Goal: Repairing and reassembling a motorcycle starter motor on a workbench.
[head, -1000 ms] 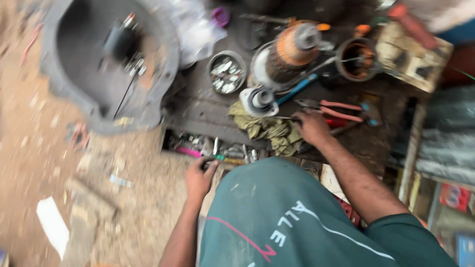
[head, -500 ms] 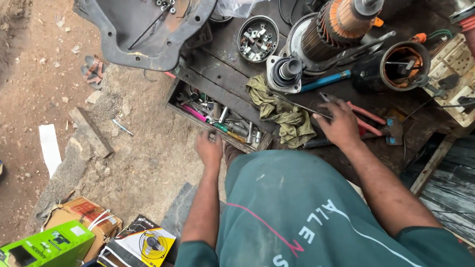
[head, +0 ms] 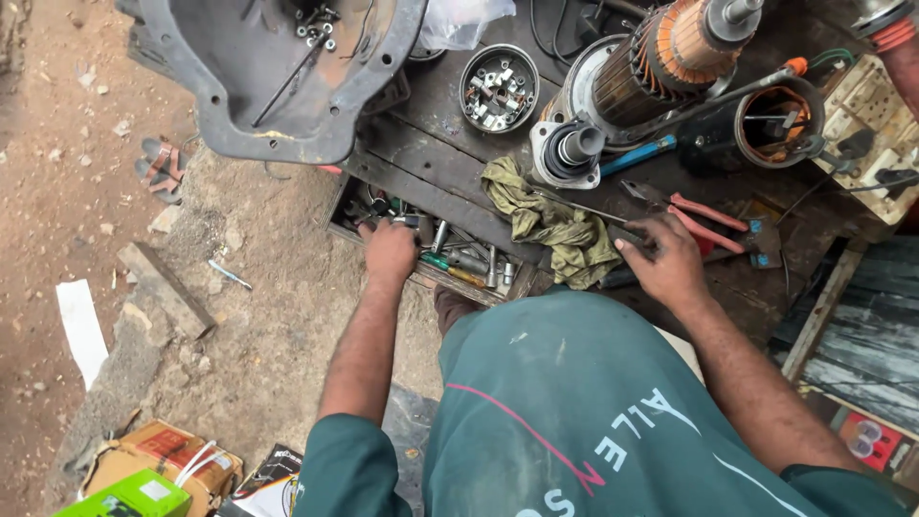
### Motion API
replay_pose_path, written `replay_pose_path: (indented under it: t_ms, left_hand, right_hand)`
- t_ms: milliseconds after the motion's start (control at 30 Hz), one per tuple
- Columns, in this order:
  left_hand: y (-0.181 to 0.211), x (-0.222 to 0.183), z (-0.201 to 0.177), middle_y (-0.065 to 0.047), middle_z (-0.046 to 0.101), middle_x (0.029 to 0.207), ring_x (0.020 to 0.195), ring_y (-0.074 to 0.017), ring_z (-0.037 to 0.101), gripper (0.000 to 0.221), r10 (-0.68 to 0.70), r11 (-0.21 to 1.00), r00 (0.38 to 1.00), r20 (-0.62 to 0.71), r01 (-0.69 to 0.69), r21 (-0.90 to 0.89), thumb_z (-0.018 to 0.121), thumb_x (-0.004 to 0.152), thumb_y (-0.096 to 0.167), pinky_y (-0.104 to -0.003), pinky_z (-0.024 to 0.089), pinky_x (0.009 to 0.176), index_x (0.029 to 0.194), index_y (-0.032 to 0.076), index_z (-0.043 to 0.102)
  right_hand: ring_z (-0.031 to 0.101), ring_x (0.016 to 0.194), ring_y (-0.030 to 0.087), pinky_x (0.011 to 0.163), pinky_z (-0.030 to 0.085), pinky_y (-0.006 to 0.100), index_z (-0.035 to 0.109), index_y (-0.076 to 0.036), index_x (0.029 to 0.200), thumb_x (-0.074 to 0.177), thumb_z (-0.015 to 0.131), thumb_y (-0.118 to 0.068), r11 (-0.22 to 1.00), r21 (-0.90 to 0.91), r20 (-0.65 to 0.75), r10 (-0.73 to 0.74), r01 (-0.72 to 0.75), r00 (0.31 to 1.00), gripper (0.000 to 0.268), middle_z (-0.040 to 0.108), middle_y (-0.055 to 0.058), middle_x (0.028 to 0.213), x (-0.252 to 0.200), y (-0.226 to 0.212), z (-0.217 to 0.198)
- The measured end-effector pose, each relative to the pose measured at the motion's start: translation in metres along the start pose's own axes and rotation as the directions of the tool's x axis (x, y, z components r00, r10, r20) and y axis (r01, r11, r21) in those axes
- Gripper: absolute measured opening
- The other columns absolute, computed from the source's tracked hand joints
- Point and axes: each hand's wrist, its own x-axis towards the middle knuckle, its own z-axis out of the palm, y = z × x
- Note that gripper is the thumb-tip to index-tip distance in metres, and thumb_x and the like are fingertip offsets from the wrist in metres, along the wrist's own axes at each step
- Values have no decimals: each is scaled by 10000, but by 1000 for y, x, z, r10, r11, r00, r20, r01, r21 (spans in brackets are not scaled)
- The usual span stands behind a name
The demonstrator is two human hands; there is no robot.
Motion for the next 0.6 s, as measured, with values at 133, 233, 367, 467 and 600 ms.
replay_pose_path:
  t_ms: [133, 233, 367, 467, 600]
  left_hand:
    - [-21, 2, 24, -46, 730, 1017, 1120, -284, 608, 226, 270, 963, 962, -25, -270, 18, 587, 892, 193, -714, 357, 1033, 993, 160, 787]
    - [-22, 9, 13, -76, 734, 1018, 1101, -297, 620, 256, 367, 929, 925, -100, -371, -16, 560, 882, 168, -706, 386, 984, 1005, 154, 785]
    - [-24, 39, 46, -136, 738, 985, 961, -323, 704, 223, 324, 935, 924, 200, -346, 80, 563, 877, 153, -512, 563, 802, 930, 116, 777]
    - [-34, 50, 73, -155, 744, 929, 871, -339, 734, 209, 416, 907, 896, 154, -421, -1, 584, 849, 157, -482, 585, 751, 840, 81, 779]
    - [-27, 49, 45, -161, 747, 910, 847, -347, 729, 181, 547, 829, 825, 144, -557, 40, 607, 808, 141, -484, 585, 730, 849, 71, 770]
  right_hand:
    - [685, 1015, 323, 838, 562, 399, 721, -64, 1135, 897, 794, -269, 999, -21, -18, -40, 39, 999, 322, 677, 155, 1140, -2, -6, 9]
    - [675, 1065, 360, 925, 540, 448, 721, -79, 1150, 886, 790, -320, 997, -47, 1, -54, 54, 999, 363, 688, 170, 1140, 1, -20, 13]
    - [663, 1133, 353, 983, 523, 444, 715, -110, 1168, 861, 772, -352, 1000, 10, 105, -21, 21, 994, 394, 712, 159, 1175, 6, -33, 30]
    - [658, 1150, 360, 978, 527, 426, 708, -114, 1175, 835, 781, -368, 1000, 19, 97, -19, 17, 995, 430, 696, 164, 1218, 10, -39, 37]
    - [644, 1170, 373, 991, 513, 435, 706, -118, 1188, 830, 783, -378, 999, -40, 45, -23, 25, 999, 449, 685, 167, 1233, 11, -30, 47]
